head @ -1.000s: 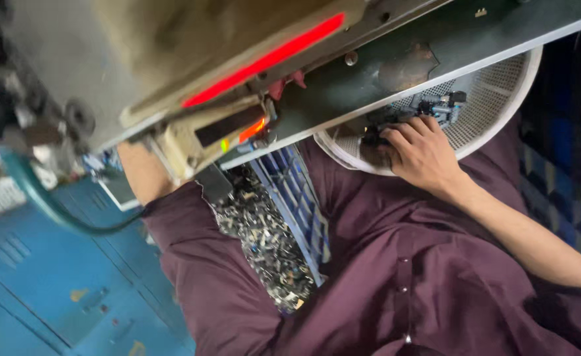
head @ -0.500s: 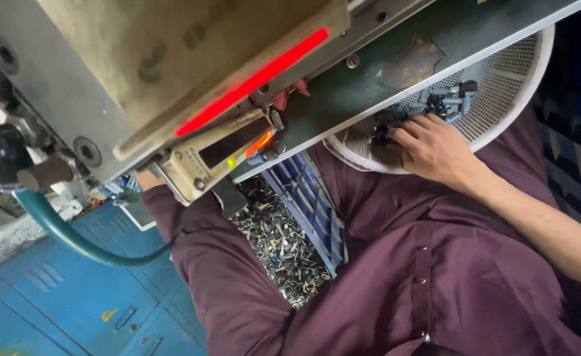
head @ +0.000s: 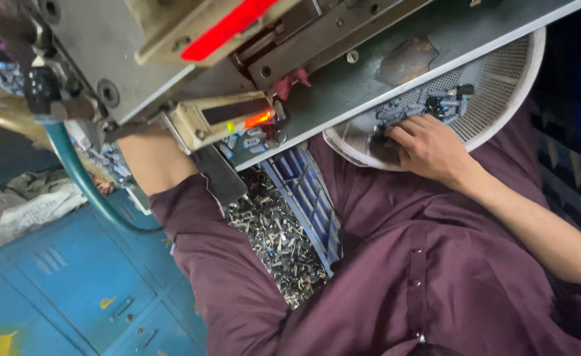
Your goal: The person repeatedly picks small black and blue components from a white basket, inserts them into a machine, and collects the processed parts. The person handles the components one at a time and places them into a collection area.
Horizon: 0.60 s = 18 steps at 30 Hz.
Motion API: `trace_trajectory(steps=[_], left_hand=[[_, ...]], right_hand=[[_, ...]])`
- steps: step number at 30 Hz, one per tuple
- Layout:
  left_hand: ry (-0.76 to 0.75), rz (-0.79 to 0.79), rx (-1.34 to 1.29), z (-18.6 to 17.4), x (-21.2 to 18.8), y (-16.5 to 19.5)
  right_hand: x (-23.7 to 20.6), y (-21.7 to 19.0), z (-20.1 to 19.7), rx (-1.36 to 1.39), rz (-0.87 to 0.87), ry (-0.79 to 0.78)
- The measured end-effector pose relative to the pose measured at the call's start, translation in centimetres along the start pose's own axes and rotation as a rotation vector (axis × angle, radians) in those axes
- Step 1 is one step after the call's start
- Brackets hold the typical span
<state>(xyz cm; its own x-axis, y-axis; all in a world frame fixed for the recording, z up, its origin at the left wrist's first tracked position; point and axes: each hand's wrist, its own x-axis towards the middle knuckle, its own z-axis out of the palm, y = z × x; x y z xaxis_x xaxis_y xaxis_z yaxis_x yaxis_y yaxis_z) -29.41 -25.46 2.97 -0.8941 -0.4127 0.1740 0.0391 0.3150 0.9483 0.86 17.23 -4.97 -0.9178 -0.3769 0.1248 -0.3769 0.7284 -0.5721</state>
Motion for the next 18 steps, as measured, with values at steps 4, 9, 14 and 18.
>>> trace_trajectory(steps=[4,9,14,18], left_hand=[[0.103,0.054,-0.18,-2.3,-4.4,0.8],[0.229,0.156,-0.298,-5.1,-7.2,1.9],[0.385,0.648,0.44,-4.6,-12.3,5.3],[0.566,0.178,-0.44,3.4,-24.9,9.0]], right_hand=[[0.0,0.0,0.0,0.011,-0.051,0.026],[0.5,0.1,-0.4,0.059,0.025,-0.004],[1.3,-0.5,-2.4,0.093,0.023,0.074],[1.6,-2.1,-5.6,0.375,0.016,0.174]])
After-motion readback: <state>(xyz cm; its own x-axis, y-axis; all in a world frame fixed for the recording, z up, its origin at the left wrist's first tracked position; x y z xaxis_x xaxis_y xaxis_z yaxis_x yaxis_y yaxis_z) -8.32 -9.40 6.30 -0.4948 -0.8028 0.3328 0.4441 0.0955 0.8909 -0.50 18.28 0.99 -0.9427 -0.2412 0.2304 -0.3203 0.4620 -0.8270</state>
